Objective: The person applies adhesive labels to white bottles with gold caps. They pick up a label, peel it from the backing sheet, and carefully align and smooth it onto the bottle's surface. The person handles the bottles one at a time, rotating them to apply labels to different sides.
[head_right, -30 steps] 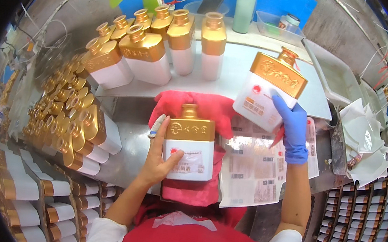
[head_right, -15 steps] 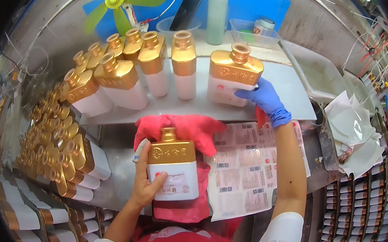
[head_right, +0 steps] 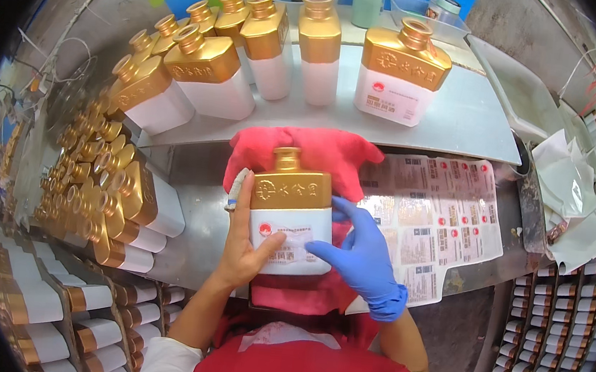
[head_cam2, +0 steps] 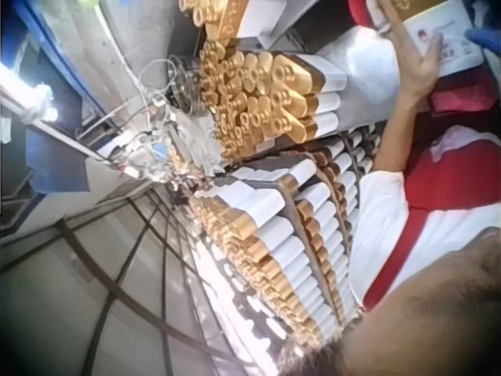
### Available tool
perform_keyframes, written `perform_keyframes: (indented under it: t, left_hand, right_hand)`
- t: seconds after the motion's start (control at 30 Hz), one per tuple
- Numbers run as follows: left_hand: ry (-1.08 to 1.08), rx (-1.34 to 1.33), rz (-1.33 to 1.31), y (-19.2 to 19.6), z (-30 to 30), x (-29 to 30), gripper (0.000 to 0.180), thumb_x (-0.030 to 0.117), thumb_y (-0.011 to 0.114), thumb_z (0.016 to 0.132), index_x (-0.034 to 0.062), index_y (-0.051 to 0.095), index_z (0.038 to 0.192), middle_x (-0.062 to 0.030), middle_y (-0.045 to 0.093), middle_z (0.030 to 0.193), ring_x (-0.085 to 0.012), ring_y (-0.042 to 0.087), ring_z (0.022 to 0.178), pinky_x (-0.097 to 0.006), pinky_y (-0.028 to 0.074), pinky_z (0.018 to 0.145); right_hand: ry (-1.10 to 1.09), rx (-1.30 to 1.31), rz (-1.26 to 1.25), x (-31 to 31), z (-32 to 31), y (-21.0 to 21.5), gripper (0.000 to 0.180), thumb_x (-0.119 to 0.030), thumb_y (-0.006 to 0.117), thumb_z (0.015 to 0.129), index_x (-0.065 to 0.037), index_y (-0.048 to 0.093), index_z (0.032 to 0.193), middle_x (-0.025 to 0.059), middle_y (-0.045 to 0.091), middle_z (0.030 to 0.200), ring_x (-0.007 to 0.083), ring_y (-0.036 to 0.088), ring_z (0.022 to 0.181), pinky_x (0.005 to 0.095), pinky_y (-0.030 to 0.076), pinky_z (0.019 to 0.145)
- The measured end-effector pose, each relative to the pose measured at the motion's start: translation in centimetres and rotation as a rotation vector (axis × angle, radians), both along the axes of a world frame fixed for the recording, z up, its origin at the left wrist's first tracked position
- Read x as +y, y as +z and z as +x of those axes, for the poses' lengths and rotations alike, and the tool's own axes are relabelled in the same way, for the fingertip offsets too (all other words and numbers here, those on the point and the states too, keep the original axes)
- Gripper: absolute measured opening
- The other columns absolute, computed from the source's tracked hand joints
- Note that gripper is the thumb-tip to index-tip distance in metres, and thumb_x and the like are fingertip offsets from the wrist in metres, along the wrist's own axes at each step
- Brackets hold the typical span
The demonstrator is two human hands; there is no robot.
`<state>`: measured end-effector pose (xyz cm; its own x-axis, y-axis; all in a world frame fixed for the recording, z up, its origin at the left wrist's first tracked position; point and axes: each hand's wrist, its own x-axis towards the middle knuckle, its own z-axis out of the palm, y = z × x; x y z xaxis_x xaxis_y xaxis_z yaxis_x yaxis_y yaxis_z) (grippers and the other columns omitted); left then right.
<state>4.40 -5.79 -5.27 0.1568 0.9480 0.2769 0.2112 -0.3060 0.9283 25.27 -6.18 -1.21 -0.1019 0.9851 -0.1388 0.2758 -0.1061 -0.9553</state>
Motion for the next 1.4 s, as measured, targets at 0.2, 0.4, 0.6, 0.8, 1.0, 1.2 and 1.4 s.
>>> perform_keyframes:
  t: [0.2,0.4,0.6,0.8,1.0,1.2,1.4]
  left_hand:
    - [-0.075,0.106,0.016,0.2,-0.5,-0.3,0.095,0.001,0.064,0.077,0.0032,0.003,0.149,-0.0190,0.034,0.141,-0.0250,0.043,0.124,-0.035,0.037,0.102]
    - [-0.073,0.035,-0.004,0.3,-0.6,-0.5,0.091,0.000,0.063,0.079,0.0038,0.004,0.149,-0.0174,0.029,0.144,-0.0239,0.038,0.127,-0.035,0.033,0.105]
    - [-0.024,-0.166,-0.083,0.2,0.4,0.0,0.076,0.011,0.059,0.088,-0.0025,0.012,0.146,-0.0231,0.021,0.147,-0.0318,0.025,0.135,-0.037,0.020,0.110]
    - [0.003,-0.027,-0.004,0.4,0.3,0.2,0.075,0.012,0.058,0.089,-0.0029,0.011,0.146,-0.0240,0.024,0.145,-0.0325,0.025,0.134,-0.037,0.018,0.111]
    - [-0.065,-0.021,-0.046,0.5,-0.1,-0.4,0.086,0.010,0.061,0.086,0.0014,0.003,0.148,-0.0235,0.022,0.146,-0.0313,0.029,0.132,-0.037,0.024,0.108]
    - [-0.099,-0.044,-0.073,0.1,-0.2,-1.1,0.092,0.010,0.064,0.083,0.0012,-0.001,0.148,-0.0266,0.012,0.149,-0.0359,0.020,0.137,-0.039,0.019,0.111]
    - [-0.165,-0.008,-0.061,-0.3,-0.9,-0.8,0.090,0.009,0.061,0.084,0.0016,-0.002,0.148,-0.0226,0.008,0.153,-0.0347,0.012,0.140,-0.038,0.010,0.113]
  right_hand:
    - [-0.022,-0.097,0.113,1.0,-1.5,-1.7,0.077,-0.029,0.081,0.069,0.002,0.045,0.130,0.0159,0.054,0.119,0.0243,0.053,0.111,0.0365,0.043,0.095]
    - [0.018,-0.034,0.048,0.5,-1.4,-1.0,0.074,-0.027,0.079,0.072,0.002,0.045,0.130,0.0169,0.055,0.119,0.0235,0.054,0.110,0.0340,0.044,0.092]
    - [-0.058,-0.012,0.061,0.4,-2.1,-1.7,0.066,-0.026,0.076,0.076,0.002,0.047,0.128,0.0166,0.058,0.116,0.0237,0.058,0.104,0.0335,0.046,0.089]
    - [-0.120,-0.113,0.115,-0.2,-2.8,-1.4,0.057,-0.028,0.071,0.081,0.000,0.049,0.127,0.0178,0.058,0.115,0.0243,0.059,0.103,0.0332,0.046,0.087]
    - [-0.106,-0.065,0.069,-0.3,-2.3,-1.7,0.055,-0.030,0.068,0.085,0.001,0.049,0.126,0.0160,0.060,0.112,0.0198,0.059,0.099,0.0315,0.047,0.084]
    - [-0.013,0.106,-0.109,-1.3,-1.8,-1.3,0.060,-0.022,0.073,0.081,0.002,0.046,0.128,0.0104,0.061,0.109,0.0157,0.059,0.096,0.0300,0.049,0.083]
    - [0.062,0.167,-0.075,-1.3,-1.4,-1.9,0.066,-0.022,0.076,0.078,0.002,0.044,0.131,0.0112,0.059,0.113,0.0161,0.057,0.102,0.0298,0.048,0.086]
